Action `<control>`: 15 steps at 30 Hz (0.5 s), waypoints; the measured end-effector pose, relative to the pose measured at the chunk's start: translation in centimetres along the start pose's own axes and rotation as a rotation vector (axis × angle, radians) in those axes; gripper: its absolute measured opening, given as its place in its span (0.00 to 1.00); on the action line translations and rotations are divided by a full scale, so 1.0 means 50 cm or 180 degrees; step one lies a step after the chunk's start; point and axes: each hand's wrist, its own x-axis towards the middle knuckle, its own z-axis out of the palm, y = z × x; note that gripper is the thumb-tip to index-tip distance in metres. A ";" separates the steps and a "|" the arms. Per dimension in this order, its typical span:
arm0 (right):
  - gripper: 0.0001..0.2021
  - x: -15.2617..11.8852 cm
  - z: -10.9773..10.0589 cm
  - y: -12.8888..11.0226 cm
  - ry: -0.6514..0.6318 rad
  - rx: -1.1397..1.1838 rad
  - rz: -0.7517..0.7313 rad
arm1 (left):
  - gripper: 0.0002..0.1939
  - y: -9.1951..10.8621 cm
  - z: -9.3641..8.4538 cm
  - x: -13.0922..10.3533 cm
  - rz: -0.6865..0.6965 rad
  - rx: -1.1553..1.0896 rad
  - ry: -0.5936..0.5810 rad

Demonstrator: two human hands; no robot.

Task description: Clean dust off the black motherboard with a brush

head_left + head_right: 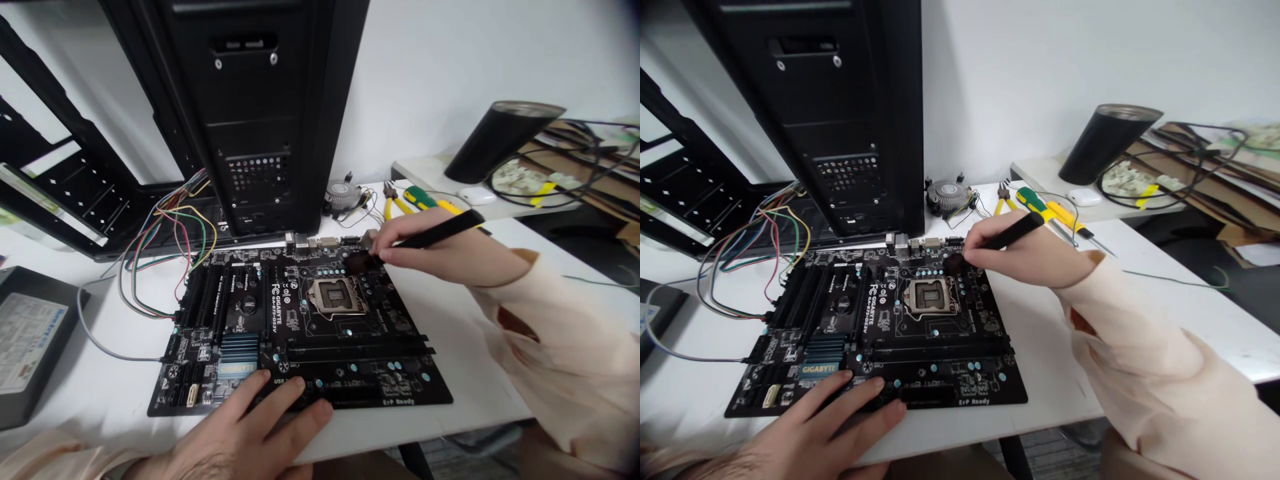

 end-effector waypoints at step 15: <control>0.10 -0.009 -0.004 0.001 -0.1042 0.0500 -0.0018 | 0.06 0.002 -0.006 0.011 -0.0120 -0.0045 0.0163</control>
